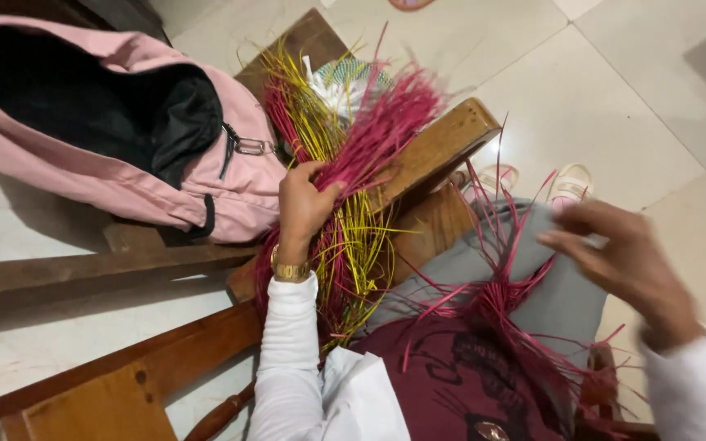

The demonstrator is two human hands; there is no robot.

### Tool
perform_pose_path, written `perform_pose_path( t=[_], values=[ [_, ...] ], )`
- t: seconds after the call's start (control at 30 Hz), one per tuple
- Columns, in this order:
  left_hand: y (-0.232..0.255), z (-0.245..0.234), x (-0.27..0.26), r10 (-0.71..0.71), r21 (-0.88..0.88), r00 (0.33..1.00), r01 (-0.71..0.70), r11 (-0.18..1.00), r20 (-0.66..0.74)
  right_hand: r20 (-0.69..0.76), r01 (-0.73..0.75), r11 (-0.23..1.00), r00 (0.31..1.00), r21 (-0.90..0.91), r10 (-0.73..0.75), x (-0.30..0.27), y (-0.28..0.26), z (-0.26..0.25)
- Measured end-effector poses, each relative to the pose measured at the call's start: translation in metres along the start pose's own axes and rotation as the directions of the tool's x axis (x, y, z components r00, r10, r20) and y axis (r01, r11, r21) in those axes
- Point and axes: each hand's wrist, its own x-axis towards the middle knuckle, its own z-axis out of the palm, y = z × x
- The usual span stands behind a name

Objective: A person is weaving colored strands together to create a patterned craft item.

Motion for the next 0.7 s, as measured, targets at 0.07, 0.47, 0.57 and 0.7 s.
perform_pose_path(
  t=[0.07,0.47,0.57,0.7],
  values=[
    [0.000,0.000,-0.003,0.024,-0.048,1.000,-0.023,0.999,0.005,0.087,0.103,0.995,0.991,-0.003,-0.103,0.037,-0.022,0.026],
    [-0.030,0.016,-0.003,-0.111,-0.251,0.993,0.120,0.961,0.051,-0.128,0.521,0.853,0.846,0.001,-0.517,0.121,-0.017,0.157],
    [-0.030,0.017,-0.002,-0.115,-0.261,0.992,0.126,0.957,0.058,-0.146,0.614,0.788,0.776,-0.042,-0.613,0.136,-0.030,0.167],
    [-0.030,0.019,-0.003,-0.110,-0.281,0.992,0.123,0.952,0.060,-0.111,0.664,0.744,0.736,-0.079,-0.668,0.151,-0.035,0.178]
  ],
)
